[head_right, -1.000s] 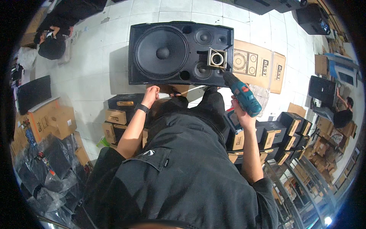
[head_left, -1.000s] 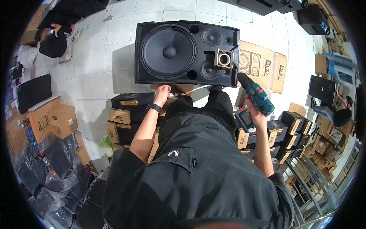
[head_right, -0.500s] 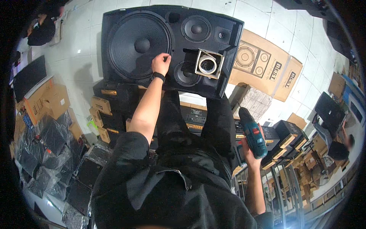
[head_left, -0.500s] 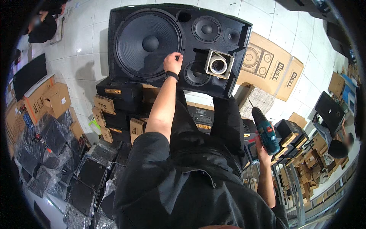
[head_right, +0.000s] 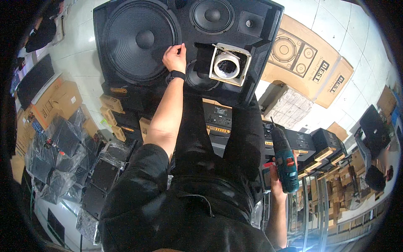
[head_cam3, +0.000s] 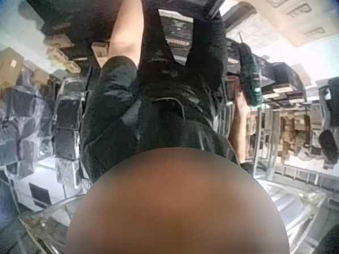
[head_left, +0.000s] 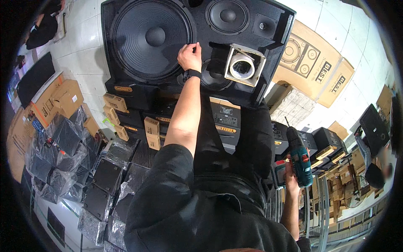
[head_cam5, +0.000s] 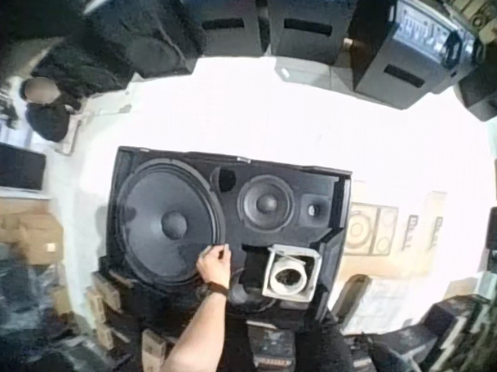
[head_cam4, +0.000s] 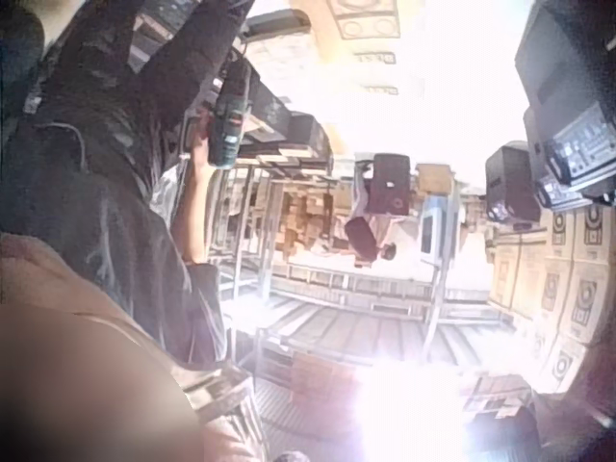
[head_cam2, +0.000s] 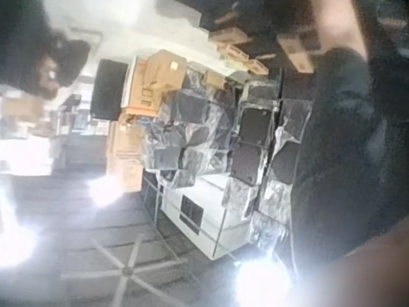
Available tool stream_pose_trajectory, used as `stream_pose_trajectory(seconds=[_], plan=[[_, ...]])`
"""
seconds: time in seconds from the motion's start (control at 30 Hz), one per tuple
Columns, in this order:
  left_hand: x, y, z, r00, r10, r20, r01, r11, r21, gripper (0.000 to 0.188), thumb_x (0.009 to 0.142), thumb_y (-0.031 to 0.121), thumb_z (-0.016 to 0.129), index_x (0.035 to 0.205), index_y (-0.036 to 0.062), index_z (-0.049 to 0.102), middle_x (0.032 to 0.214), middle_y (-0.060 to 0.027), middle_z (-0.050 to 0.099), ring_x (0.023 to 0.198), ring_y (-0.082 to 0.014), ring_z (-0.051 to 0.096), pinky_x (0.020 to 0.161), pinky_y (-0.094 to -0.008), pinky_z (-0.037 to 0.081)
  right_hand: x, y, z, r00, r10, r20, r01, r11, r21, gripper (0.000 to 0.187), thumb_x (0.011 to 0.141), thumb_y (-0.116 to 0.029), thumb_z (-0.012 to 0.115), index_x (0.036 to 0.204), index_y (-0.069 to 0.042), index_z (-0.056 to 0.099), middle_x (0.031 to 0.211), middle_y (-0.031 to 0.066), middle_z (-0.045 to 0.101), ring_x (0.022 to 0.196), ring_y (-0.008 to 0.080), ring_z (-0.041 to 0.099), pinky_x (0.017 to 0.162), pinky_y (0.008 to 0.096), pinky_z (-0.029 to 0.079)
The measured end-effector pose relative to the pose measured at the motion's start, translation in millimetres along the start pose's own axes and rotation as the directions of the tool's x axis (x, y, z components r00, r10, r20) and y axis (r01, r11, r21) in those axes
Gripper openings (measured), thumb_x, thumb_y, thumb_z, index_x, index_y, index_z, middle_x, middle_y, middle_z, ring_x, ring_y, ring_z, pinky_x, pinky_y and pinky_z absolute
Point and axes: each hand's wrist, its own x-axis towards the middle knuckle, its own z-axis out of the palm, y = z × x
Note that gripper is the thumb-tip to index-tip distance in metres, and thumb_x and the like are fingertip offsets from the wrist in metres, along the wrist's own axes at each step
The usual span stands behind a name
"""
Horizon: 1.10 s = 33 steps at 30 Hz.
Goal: The person uses a cordless drill to fasten screws around the perimeter of a large speaker cone into a speaker cabinet. They repeatedly pick up screws, align them with pre-drilled holes, and drive them in while stabilizing the speaker with the other hand.
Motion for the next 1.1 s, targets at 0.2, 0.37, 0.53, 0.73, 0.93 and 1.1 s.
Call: stream_pose_trajectory(seconds=[0.2,0.37,0.53,0.73,0.93,1.1], plan=[[-3,-8,18,0.991,0.067,-0.113,-0.086,0.982,-0.166,0.020,0.091,0.012,0.081,0.081,0.0050,0.065,0.074,-0.0116,0.064,0.067,-0.0331,0.065,0.065,-0.0449,0.051,-1,-3,10,1.000,-0.022,-0.023,0.023,0.999,0.044,0.087,0.096,-0.007,0.079,0.167,-0.007,0.029,0.134,0.0135,0.065,0.116,0.0222,0.070,0.103,0.0402,0.056],[-9,-4,24,0.996,-0.015,-0.092,-0.003,0.980,-0.200,0.022,0.092,0.007,0.077,0.081,0.0052,0.058,0.076,-0.0134,0.061,0.076,-0.0392,0.063,0.074,-0.0508,0.051,-5,1,4,0.998,0.060,-0.017,-0.061,0.998,-0.019,0.089,0.097,-0.008,0.078,0.170,-0.008,0.026,0.135,0.0132,0.066,0.118,0.0222,0.068,0.106,0.0413,0.053],[-10,0,25,0.993,-0.020,-0.119,-0.002,0.984,-0.181,0.021,0.093,0.006,0.076,0.084,0.0051,0.058,0.079,-0.0140,0.062,0.079,-0.0396,0.063,0.075,-0.0519,0.050,-5,9,-2,1.000,0.015,0.001,-0.015,1.000,-0.005,0.088,0.098,-0.010,0.077,0.170,-0.008,0.026,0.133,0.0131,0.068,0.120,0.0222,0.067,0.105,0.0412,0.052],[-12,3,28,0.990,-0.028,-0.139,0.005,0.986,-0.166,0.021,0.094,0.008,0.075,0.084,0.0048,0.057,0.081,-0.0151,0.062,0.081,-0.0410,0.062,0.078,-0.0534,0.049,-2,2,2,1.000,-0.018,-0.012,0.017,0.997,-0.078,0.067,0.102,-0.016,0.074,0.159,-0.007,0.041,0.124,0.0077,0.071,0.108,0.0185,0.065,0.096,0.0378,0.051],[-11,6,35,0.972,0.002,-0.237,-0.035,0.990,-0.134,0.023,0.094,0.007,0.076,0.082,0.0045,0.056,0.077,-0.0129,0.060,0.077,-0.0389,0.061,0.074,-0.0508,0.048,-9,-14,14,0.990,-0.135,-0.030,0.129,0.980,-0.151,0.036,0.107,-0.023,0.069,0.138,-0.006,0.071,0.113,0.0001,0.074,0.086,0.0091,0.060,0.077,0.0312,0.048],[-13,9,37,0.967,-0.018,-0.253,-0.011,0.993,-0.114,0.023,0.094,0.006,0.075,0.083,0.0049,0.056,0.077,-0.0133,0.060,0.078,-0.0401,0.061,0.076,-0.0515,0.048,-13,-8,6,1.000,-0.010,0.002,0.010,0.994,-0.110,0.037,0.107,-0.024,0.069,0.139,-0.005,0.071,0.118,0.0031,0.075,0.098,0.0113,0.066,0.087,0.0326,0.051]])
